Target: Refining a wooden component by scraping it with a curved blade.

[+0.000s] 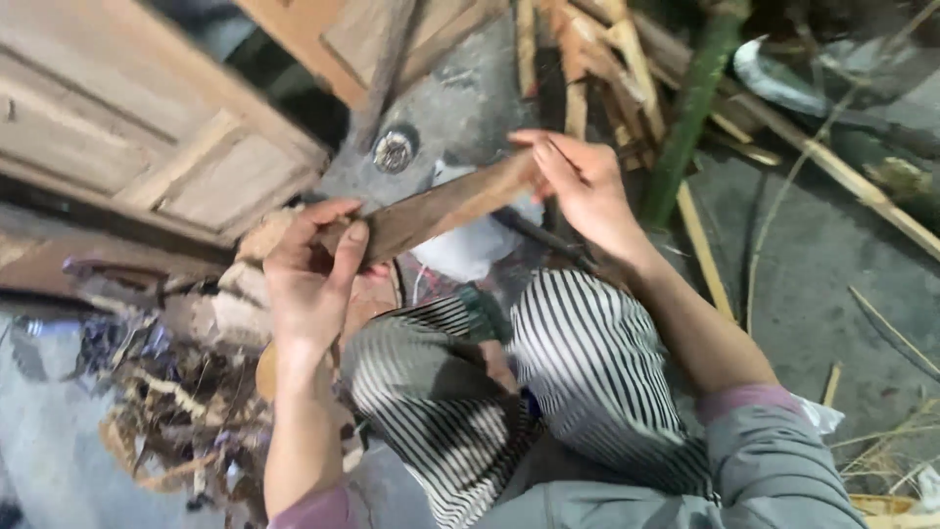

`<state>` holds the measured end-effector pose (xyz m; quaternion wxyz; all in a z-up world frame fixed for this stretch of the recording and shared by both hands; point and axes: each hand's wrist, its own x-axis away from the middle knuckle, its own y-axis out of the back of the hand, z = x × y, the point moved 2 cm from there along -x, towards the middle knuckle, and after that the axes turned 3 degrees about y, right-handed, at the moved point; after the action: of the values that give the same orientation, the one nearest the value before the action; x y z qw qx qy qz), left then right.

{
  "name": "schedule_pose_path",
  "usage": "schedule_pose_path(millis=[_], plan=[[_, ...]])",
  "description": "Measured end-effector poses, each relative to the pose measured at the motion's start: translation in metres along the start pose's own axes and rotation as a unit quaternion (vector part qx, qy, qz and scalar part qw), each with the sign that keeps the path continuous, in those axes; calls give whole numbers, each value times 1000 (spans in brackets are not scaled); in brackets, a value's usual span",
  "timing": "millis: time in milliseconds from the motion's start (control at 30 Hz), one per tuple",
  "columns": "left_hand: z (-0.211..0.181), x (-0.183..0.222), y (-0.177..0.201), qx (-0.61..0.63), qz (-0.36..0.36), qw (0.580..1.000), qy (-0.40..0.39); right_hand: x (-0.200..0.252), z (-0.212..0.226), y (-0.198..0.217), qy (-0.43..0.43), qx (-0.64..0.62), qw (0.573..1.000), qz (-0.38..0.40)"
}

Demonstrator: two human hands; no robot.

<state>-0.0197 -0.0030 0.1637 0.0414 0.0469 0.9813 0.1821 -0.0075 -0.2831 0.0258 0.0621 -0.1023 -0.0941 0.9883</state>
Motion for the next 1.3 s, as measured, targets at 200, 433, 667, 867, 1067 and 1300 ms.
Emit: schedule_pose_path(millis=[200,433,667,867,1067,1300], plan=[[55,-4,-2,137,230,940,213,-22,111,-17,241,188,949,76],[58,18,-15,321,304,880,176,-42,130,-87,377,388,840,27],[83,21,-35,108,200,971,69,-54,75,-83,223,131,963,74],[100,19,-48,146,255,952,91,-39,40,-73,125,7,990,60],[82,21,-72,238,301,911,152,-24,42,-69,107,123,983,86],[61,12,-86,34,271,956,104,-24,33,-49,121,145,979,82]])
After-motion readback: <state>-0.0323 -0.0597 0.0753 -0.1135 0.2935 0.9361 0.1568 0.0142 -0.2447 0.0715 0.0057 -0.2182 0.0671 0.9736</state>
